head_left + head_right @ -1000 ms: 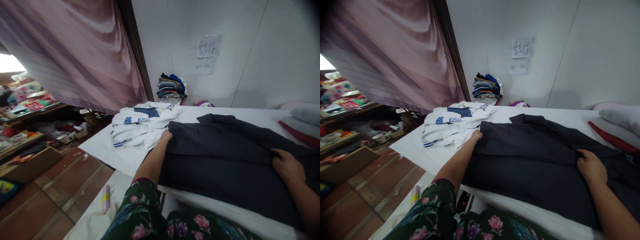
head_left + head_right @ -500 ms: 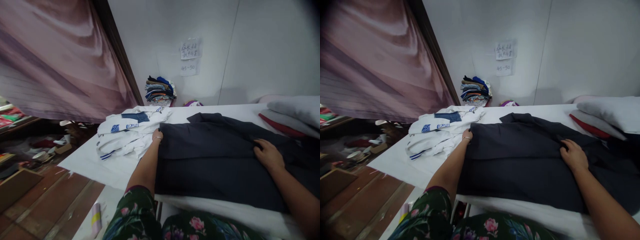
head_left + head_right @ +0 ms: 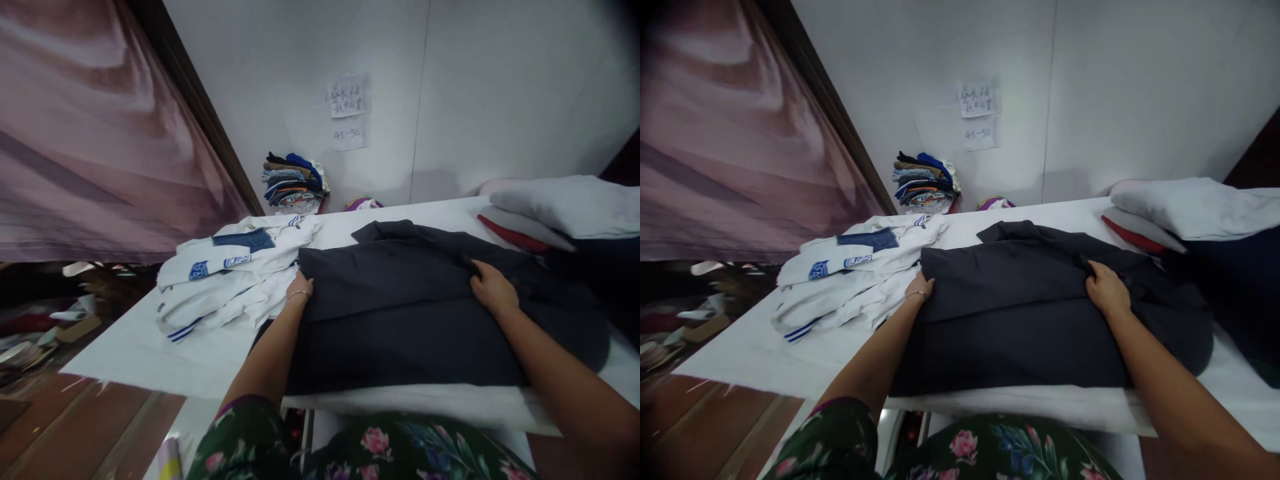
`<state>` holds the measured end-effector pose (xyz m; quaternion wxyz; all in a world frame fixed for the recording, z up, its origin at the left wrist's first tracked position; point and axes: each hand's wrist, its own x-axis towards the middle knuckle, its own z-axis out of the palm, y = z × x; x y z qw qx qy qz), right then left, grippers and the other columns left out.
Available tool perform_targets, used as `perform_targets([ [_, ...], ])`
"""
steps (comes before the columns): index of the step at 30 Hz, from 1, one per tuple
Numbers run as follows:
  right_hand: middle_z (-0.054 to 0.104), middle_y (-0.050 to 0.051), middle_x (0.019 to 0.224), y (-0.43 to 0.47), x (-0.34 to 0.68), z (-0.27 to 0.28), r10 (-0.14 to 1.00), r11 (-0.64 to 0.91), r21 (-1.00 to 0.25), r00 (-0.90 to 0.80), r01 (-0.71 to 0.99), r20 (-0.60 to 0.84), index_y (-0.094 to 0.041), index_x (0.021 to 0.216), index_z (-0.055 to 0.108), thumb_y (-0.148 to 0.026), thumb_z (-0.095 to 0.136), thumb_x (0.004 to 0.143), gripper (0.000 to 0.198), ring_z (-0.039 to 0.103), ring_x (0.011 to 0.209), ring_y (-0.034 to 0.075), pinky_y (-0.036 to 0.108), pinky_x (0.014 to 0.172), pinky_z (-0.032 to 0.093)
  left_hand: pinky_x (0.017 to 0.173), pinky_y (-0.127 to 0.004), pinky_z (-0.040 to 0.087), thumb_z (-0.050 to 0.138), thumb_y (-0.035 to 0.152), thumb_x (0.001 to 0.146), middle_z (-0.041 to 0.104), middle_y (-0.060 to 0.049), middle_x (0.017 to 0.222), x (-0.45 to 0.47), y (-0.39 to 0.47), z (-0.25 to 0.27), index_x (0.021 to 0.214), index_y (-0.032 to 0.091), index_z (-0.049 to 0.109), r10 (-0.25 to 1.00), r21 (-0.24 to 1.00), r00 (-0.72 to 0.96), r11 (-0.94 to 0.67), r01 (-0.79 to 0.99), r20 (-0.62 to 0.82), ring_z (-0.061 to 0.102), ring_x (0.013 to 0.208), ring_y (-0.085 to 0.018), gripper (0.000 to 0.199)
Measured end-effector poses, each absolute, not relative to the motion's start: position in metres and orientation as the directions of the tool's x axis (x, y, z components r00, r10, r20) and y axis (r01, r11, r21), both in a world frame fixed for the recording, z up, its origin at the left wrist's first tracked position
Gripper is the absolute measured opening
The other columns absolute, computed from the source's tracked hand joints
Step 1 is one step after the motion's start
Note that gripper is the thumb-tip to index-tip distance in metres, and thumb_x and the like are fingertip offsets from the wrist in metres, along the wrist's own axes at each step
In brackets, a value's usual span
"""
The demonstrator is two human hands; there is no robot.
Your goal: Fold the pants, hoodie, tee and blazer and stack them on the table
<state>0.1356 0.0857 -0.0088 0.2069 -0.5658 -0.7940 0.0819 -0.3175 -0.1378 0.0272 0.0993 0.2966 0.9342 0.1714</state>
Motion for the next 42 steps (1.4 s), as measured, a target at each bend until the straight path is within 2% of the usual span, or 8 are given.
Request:
perform_targets([
  [7,0.056,0.010,0.130,0.093,0.138,-0.015,0.885,0.453,-0.384,-0.352,0.804,0.306,-0.017,0.126,0.056,-0.026,0.042,0.081,0.047,0.051,0.120,0.025,0.038,0.101,0.041,0.094,-0.045,0.044,0.050,0.037,0.086,0.051,-0.026,0.132,-0.299,-0.132,0.040,0.140,0.004,0.029,0.511,0.250,-0.859,0.834,0.492,-0.012,0.051,0.121,-0.034,0.066],
  [11,0.058,0.010,0.127,0.108,0.127,0.013,0.810,0.551,-0.382,-0.365,0.742,0.459,-0.018,0.118,0.061,-0.033,0.046,0.082,0.042,0.051,0.120,0.026,0.042,0.103,0.039,0.108,-0.044,0.030,0.044,0.045,0.089,0.028,-0.018,0.151,-0.270,-0.126,0.038,0.141,0.008,0.034,0.739,0.057,-0.641,0.645,0.762,0.204,0.027,0.138,-0.030,0.065],
  [14,0.062,0.010,0.120,0.123,0.098,0.047,0.757,0.632,-0.360,-0.446,0.686,0.477,-0.018,0.116,0.062,-0.033,0.045,0.085,0.039,0.054,0.114,0.026,0.040,0.100,0.042,0.112,-0.047,0.021,0.033,0.054,0.090,0.023,-0.012,0.154,-0.246,-0.119,0.024,0.143,0.014,0.035,0.871,0.004,-0.490,0.490,0.872,0.030,0.018,0.142,-0.028,0.066],
  [19,0.063,0.011,0.117,0.142,0.020,0.088,0.699,0.714,-0.270,-0.638,0.646,0.323,-0.019,0.107,0.066,-0.043,0.045,0.088,0.037,0.053,0.114,0.026,0.038,0.096,0.041,0.113,-0.050,0.016,0.021,0.061,0.090,0.019,-0.010,0.156,-0.239,-0.114,0.001,0.147,0.016,0.028,0.863,0.017,-0.492,0.497,0.868,-0.118,0.014,0.143,-0.027,0.072],
  [26,0.067,0.019,0.101,0.172,-0.054,0.079,0.930,0.303,-0.592,-0.367,0.747,0.012,-0.011,0.087,0.070,-0.048,0.072,0.066,0.042,0.057,0.107,0.036,0.048,0.094,0.040,0.113,-0.050,0.016,0.019,0.063,0.089,0.019,-0.009,0.156,-0.244,-0.117,-0.001,0.147,0.017,0.027,0.870,0.021,-0.485,0.488,0.872,-0.092,0.014,0.143,-0.026,0.075],
  [34,0.069,0.007,0.097,0.209,-0.037,0.090,0.965,0.252,-0.877,-0.173,0.409,0.196,-0.017,0.123,0.056,-0.047,0.042,0.089,0.047,0.064,0.085,0.019,0.031,0.074,0.052,0.113,-0.050,0.016,0.019,0.062,0.089,0.020,-0.007,0.155,-0.242,-0.118,0.000,0.147,0.018,0.028,0.880,0.045,-0.467,0.471,0.881,-0.082,0.015,0.143,-0.025,0.073],
  [39,0.070,0.007,0.077,0.207,-0.007,0.090,0.935,0.130,-0.954,-0.354,0.271,0.027,-0.017,0.103,0.066,-0.051,0.060,0.079,0.042,0.064,0.068,0.020,0.033,0.062,0.054,0.113,-0.050,0.016,0.021,0.061,0.090,0.022,-0.006,0.155,-0.243,-0.117,-0.001,0.146,0.019,0.031,0.885,0.044,-0.459,0.463,0.885,-0.081,0.016,0.143,-0.025,0.071],
  [42,0.071,0.011,0.084,0.205,0.000,0.085,0.767,-0.004,-0.930,-0.596,0.367,-0.238,-0.016,0.097,0.068,-0.059,0.051,0.083,0.049,0.065,0.073,0.021,0.032,0.064,0.054,0.113,-0.050,0.016,0.021,0.061,0.090,0.022,-0.006,0.155,-0.243,-0.116,-0.002,0.146,0.019,0.030,0.885,0.044,-0.458,0.463,0.885,-0.083,0.016,0.143,-0.025,0.071],
])
